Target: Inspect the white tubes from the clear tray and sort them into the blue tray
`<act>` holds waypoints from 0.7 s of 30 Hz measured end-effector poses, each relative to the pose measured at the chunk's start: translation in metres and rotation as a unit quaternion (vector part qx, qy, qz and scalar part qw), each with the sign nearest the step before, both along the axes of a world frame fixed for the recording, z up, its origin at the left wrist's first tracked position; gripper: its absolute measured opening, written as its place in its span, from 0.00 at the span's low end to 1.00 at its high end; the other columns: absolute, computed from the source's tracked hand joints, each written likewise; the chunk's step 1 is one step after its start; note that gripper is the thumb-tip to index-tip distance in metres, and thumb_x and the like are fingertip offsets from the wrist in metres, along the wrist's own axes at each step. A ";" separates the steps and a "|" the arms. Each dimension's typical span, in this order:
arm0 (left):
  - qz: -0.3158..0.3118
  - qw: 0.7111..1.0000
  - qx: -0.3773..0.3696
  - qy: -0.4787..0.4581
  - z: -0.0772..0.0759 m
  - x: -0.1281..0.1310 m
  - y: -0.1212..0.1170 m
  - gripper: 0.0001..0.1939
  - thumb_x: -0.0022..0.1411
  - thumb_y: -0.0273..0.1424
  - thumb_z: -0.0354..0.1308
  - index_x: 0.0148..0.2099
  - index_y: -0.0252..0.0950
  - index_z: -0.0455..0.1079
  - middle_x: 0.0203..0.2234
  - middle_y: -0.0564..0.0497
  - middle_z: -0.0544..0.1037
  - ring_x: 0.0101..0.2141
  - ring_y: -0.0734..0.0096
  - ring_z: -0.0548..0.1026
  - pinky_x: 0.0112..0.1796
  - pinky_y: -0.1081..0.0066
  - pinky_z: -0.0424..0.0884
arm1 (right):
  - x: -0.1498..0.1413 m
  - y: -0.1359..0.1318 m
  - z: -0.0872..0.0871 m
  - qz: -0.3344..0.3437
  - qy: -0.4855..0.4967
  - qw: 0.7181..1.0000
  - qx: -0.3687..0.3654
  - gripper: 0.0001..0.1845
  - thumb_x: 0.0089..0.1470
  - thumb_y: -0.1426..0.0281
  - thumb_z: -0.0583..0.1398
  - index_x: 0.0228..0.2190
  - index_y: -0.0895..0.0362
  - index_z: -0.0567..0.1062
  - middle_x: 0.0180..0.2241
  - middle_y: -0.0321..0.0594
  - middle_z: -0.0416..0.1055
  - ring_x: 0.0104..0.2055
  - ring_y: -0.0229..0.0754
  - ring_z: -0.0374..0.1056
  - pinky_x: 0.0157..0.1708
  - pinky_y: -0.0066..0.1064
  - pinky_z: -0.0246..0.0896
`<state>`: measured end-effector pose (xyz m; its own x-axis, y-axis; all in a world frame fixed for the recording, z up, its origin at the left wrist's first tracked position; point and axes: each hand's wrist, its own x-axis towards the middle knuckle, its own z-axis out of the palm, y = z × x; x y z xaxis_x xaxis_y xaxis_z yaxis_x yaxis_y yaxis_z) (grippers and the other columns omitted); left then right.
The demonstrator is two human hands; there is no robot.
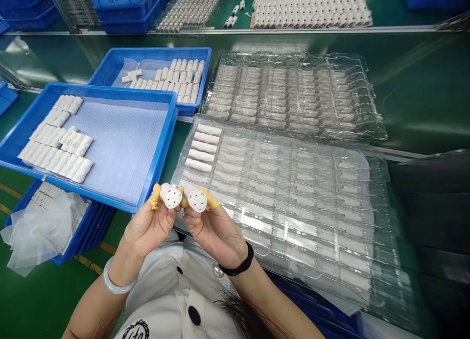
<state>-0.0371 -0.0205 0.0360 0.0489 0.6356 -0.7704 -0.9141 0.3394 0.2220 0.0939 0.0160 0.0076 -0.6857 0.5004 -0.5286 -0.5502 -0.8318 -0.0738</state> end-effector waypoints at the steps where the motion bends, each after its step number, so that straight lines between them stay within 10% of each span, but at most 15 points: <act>1: 0.000 1.000 0.001 0.002 0.000 0.000 0.000 0.24 0.75 0.35 0.38 0.39 0.28 0.72 0.26 0.47 0.79 0.23 0.80 0.77 0.25 0.84 0.75 | 0.000 0.000 -0.001 0.001 0.002 1.000 0.004 0.15 0.64 0.66 0.55 0.31 0.61 0.77 0.26 0.36 0.72 0.19 0.27 0.61 0.21 0.16 0.66; 21: -0.086 0.976 0.177 0.097 -0.011 -0.003 -0.004 0.17 0.70 0.37 0.49 0.51 0.35 0.73 0.29 0.48 0.76 0.28 0.72 0.74 0.33 0.70 0.73 | 0.019 0.001 0.008 0.010 -0.061 0.956 0.288 0.08 0.49 0.68 0.57 0.33 0.57 0.71 0.25 0.37 0.73 0.21 0.38 0.65 0.28 0.35 0.64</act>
